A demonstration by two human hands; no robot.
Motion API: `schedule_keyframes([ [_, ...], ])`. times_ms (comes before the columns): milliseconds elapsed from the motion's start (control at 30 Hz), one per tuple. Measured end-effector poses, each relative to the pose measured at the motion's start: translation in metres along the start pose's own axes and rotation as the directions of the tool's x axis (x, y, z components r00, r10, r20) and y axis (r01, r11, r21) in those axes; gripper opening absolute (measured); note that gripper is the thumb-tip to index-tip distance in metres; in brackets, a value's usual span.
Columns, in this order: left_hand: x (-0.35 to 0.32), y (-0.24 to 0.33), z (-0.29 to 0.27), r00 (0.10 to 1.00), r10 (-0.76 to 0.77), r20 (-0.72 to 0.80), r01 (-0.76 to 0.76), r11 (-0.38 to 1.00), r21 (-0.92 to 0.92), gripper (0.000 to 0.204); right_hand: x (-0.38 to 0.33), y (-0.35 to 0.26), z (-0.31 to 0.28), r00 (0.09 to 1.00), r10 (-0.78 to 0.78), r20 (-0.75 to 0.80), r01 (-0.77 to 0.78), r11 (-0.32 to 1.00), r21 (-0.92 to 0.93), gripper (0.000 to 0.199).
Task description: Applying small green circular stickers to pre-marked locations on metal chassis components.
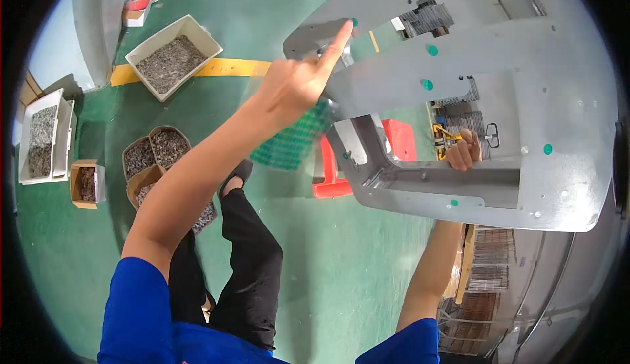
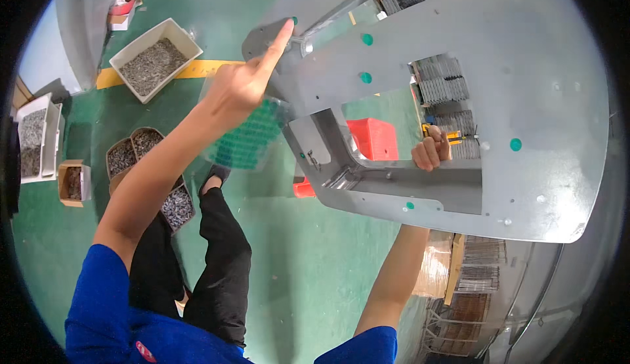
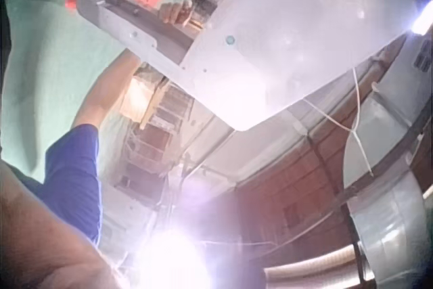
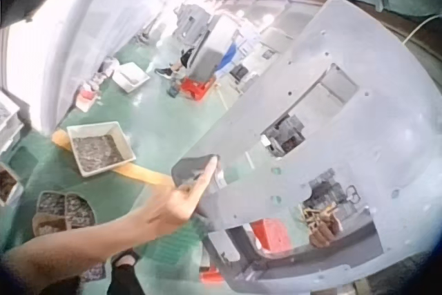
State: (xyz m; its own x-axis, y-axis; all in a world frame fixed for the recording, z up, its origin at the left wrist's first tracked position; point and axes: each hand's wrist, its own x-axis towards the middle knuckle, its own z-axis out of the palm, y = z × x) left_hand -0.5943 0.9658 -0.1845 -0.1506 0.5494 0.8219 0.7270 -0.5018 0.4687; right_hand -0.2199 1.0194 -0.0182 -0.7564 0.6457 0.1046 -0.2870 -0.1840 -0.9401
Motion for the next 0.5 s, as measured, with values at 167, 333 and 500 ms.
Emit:
schedule_keyframes([
  [167,0.028,0.056,-0.030,0.997,0.039,0.061,-0.022,0.968,-0.249,0.087,-0.005,0.001,-0.006,0.998,0.006,0.057,-0.009,0.999,0.036,0.029],
  [333,0.040,0.070,-0.031,0.983,0.014,0.184,0.016,0.987,-0.160,0.086,-0.008,0.002,0.001,0.999,0.029,0.020,-0.029,0.999,0.037,0.027],
  [500,0.029,0.073,-0.028,0.986,-0.009,0.169,0.041,0.982,-0.187,0.088,-0.007,0.006,0.011,1.000,0.001,-0.003,-0.001,0.999,0.034,0.024],
])
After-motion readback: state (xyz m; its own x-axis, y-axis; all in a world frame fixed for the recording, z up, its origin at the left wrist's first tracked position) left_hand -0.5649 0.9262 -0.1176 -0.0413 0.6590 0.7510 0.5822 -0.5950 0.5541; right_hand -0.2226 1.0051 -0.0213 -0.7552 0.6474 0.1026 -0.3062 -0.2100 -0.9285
